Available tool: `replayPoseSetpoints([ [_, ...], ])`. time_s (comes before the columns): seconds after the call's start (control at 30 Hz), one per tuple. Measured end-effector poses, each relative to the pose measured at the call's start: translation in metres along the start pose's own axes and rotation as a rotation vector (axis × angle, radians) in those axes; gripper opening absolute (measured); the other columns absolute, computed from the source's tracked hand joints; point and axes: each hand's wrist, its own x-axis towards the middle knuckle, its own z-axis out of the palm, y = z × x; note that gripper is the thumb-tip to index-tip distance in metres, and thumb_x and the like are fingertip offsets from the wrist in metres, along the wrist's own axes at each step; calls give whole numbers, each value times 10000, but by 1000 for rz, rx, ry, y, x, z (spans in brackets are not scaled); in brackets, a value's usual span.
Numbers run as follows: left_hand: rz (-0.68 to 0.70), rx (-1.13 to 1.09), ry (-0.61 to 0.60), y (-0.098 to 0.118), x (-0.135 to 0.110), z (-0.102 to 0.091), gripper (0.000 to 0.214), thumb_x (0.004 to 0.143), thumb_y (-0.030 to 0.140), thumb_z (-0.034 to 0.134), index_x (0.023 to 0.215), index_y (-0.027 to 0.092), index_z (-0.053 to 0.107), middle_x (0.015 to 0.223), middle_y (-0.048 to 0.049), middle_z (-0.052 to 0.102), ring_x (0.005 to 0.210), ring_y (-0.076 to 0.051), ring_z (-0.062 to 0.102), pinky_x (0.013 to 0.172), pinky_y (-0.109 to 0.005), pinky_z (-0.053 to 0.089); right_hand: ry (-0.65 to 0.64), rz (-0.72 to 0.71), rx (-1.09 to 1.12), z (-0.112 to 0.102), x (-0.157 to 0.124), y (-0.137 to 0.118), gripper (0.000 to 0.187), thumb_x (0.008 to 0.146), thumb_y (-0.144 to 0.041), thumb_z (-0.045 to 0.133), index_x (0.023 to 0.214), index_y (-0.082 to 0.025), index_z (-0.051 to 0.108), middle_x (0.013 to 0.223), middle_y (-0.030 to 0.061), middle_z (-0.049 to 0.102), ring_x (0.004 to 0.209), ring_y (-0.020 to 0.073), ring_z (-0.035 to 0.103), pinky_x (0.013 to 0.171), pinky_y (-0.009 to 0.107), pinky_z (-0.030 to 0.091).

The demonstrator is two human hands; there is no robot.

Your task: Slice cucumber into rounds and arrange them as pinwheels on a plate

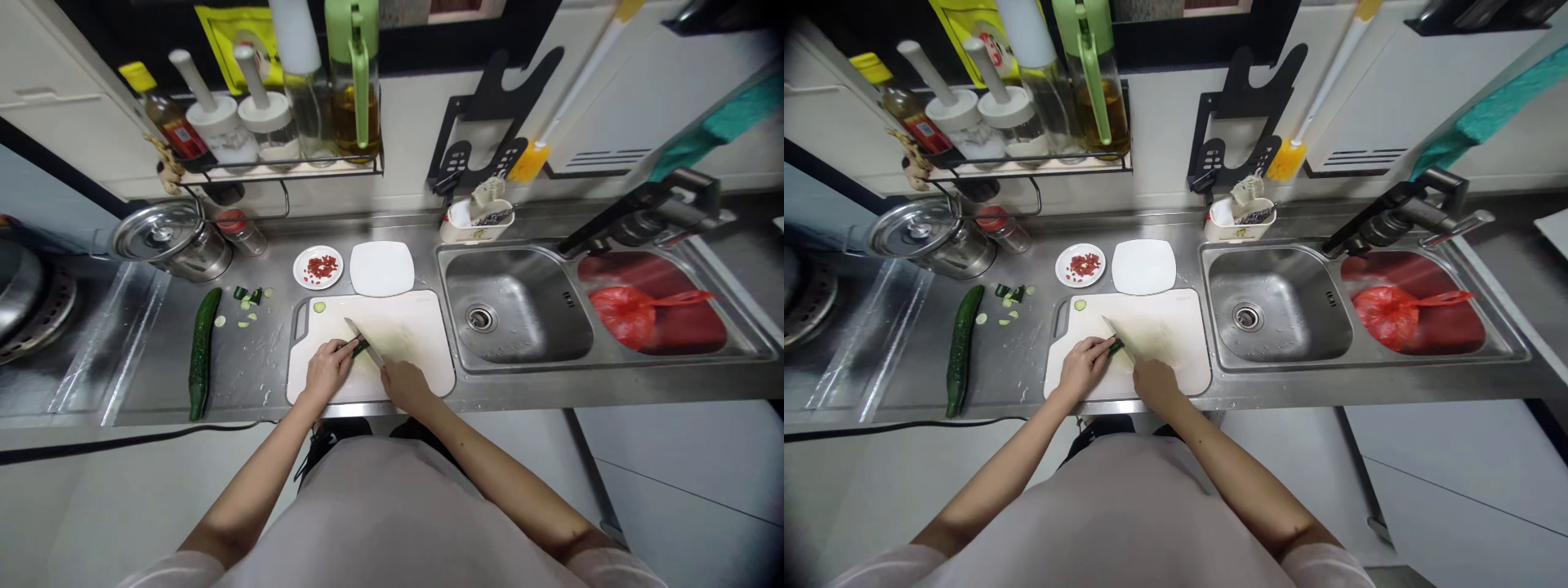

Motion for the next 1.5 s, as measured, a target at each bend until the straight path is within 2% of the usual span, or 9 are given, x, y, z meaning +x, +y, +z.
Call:
replayPoseSetpoints([
  [0.17,19,0,-6,-2,0,0,325,953,262,488,1224,290,665,1033,-45,657,926,-162,586,803,-281,488,-25,-12,7,-5,5,-5,374,995,-242,294,1283,-131,505,1047,154,691,983,244,656,801,311,464],
  [0.37,15,-1,-2,-3,0,2,326,952,265,489,1227,297,663,1031,-45,657,929,-162,584,806,-282,489,-16,0,4,0,-1,-1,357,997,-233,279,1212,-135,547,1015,154,699,970,244,660,796,307,459],
  [0.6,13,0,-3,-3,1,3,319,948,273,497,1213,307,671,1021,-44,655,926,-163,581,803,-281,491,-37,2,7,-4,6,-6,357,989,-239,308,1262,-141,516,1078,159,688,1005,254,652,811,319,465],
  [0.87,17,15,3,-2,0,2,317,945,272,499,1209,311,672,1022,-41,656,929,-169,578,798,-283,489,-3,2,11,4,0,-3,354,981,-204,295,1234,-136,533,1040,151,695,985,245,660,804,320,467],
  [1.1,17,18,2,-3,0,3,331,940,267,501,1224,314,665,1023,-46,652,929,-169,575,795,-280,493,-21,11,9,0,9,-8,342,982,-203,306,1239,-137,522,1031,149,692,1002,244,654,812,313,466],
  [1.33,7,16,13,-1,0,3,322,947,276,495,1213,315,672,1020,-46,658,936,-171,578,795,-282,488,-6,13,-24,7,2,-4,346,978,-194,305,1232,-128,530,1028,151,697,995,233,657,817,303,470],
  [1.5,9,9,8,-1,0,2,318,944,262,501,1205,311,675,1015,-43,655,939,-171,577,805,-281,484,-16,8,-11,5,10,-7,347,972,-193,307,1235,-133,525,1044,154,691,1000,237,655,816,314,473],
])
